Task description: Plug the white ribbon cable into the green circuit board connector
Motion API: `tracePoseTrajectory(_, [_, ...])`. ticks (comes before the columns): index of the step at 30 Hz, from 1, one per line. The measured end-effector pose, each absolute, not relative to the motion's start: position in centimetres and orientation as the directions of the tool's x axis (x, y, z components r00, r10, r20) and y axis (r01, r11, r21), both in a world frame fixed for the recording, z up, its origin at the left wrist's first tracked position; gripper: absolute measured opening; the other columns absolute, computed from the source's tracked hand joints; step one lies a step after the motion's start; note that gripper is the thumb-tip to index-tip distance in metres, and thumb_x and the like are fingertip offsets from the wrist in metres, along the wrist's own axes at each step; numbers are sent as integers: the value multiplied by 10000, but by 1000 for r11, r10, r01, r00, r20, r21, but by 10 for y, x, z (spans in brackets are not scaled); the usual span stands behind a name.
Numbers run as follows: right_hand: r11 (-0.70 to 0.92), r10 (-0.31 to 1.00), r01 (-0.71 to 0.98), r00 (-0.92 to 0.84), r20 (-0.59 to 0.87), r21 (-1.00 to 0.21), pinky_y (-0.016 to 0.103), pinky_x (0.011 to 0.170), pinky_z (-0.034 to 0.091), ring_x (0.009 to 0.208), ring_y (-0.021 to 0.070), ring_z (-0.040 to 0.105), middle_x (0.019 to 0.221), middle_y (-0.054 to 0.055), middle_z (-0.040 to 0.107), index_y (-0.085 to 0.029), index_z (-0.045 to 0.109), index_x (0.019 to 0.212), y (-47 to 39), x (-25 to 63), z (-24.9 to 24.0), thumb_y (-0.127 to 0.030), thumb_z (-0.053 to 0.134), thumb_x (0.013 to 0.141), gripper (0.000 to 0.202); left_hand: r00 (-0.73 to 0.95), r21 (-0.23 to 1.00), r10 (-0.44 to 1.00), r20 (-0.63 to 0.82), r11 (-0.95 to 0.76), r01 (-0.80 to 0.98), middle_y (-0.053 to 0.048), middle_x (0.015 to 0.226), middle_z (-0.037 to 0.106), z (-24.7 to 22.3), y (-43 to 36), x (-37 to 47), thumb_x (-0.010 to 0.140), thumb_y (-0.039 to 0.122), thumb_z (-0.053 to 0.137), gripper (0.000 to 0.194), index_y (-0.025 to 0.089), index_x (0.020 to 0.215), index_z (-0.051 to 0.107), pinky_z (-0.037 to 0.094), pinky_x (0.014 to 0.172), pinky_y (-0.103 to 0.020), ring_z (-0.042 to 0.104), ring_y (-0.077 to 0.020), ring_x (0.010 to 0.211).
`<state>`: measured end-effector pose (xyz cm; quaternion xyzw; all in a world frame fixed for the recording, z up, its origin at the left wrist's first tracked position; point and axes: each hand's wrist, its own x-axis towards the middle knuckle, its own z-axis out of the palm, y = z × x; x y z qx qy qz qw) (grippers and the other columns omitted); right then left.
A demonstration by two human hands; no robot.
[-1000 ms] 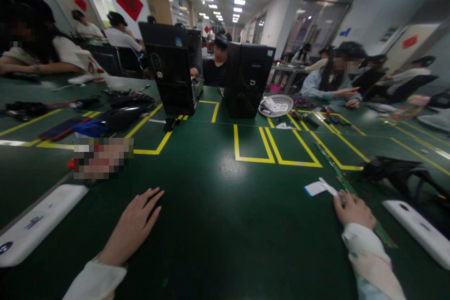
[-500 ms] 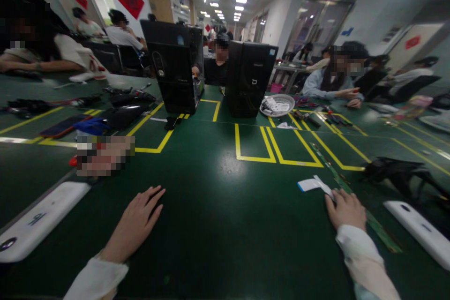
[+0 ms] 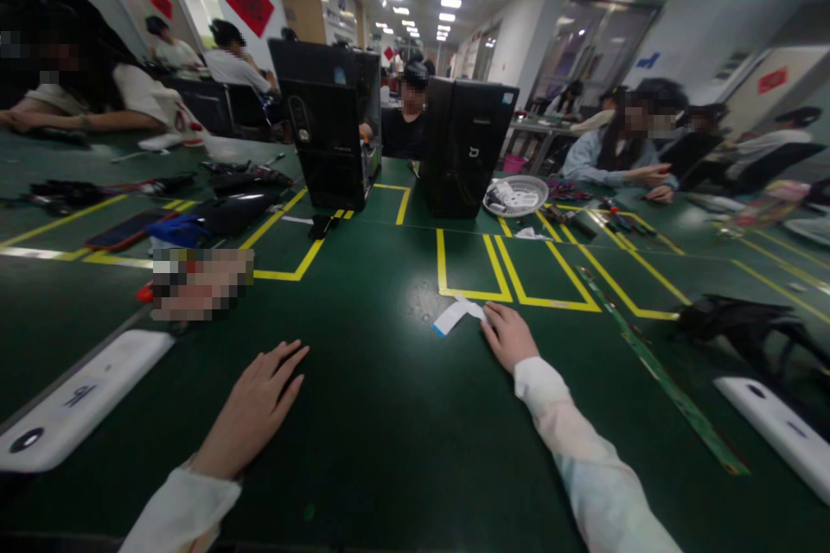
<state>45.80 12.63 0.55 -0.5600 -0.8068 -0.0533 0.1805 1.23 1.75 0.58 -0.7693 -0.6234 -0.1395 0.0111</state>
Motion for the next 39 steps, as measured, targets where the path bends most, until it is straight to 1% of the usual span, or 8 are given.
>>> tracePoseTrajectory(6, [619,772,765,-551,317,-179,462,987,429,1169,258,505,1262,164,560,-120,557,1244,114,364,16,-305,399,942,388,188,158,952,244,-230,960,-116,1404,491,5,18,12,935,381,361,476,186,1353,481,354,1071,-510,430,-284,1309])
tracePoseTrajectory(12, [762,647,595,-718,257,-256,437,990,430,1201,236,482,1325,122,532,-159,512,1286,78,307,24,-248,471,908,391,189,136,951,245,-226,965,-113,1388,508,9,18,15,930,368,377,471,174,1342,497,338,1088,-500,441,-274,1300])
tracePoseTrajectory(16, [791,605,543,-759,239,-281,432,1022,404,1234,237,453,1361,110,509,-154,493,1306,66,296,24,-244,492,895,421,181,132,955,235,-215,968,-109,1401,497,9,18,15,934,377,365,476,180,1350,489,341,1085,-506,431,-274,1309])
tracePoseTrajectory(26, [786,608,542,-766,210,-299,427,1033,399,1252,222,443,1369,104,500,-172,473,1325,65,297,30,-233,487,895,435,172,143,960,221,-206,968,-116,1406,493,9,18,14,928,378,371,483,173,1349,491,350,1076,-519,432,-285,1309])
tracePoseTrajectory(31, [818,575,538,-777,257,-203,456,1058,369,1330,234,356,1439,116,420,-186,416,1382,74,314,26,-249,475,892,497,173,144,961,217,-207,968,-109,1412,488,8,18,13,929,372,366,479,181,1351,487,347,1078,-514,426,-278,1315])
tracePoseTrajectory(33, [779,620,616,-727,296,-118,480,1074,339,1347,249,330,1448,127,405,-182,420,1384,87,335,24,-279,450,910,484,168,144,964,205,-200,969,-111,1412,487,8,18,13,929,376,366,479,180,1348,491,351,1074,-516,426,-280,1314])
tracePoseTrajectory(35, [659,714,751,-607,347,-43,488,1091,306,1353,264,318,1448,142,397,-166,437,1375,103,365,21,-323,421,928,473,168,146,965,202,-200,969,-113,1413,485,8,18,13,930,375,364,480,177,1348,490,353,1072,-519,423,-283,1316])
tracePoseTrajectory(39, [190,891,982,-171,420,-3,485,1078,302,1352,314,310,1438,200,370,-99,458,1353,129,442,16,-378,405,920,518,177,147,957,229,-214,966,-115,1407,491,7,19,13,931,384,366,486,173,1352,485,336,1083,-522,422,-283,1316])
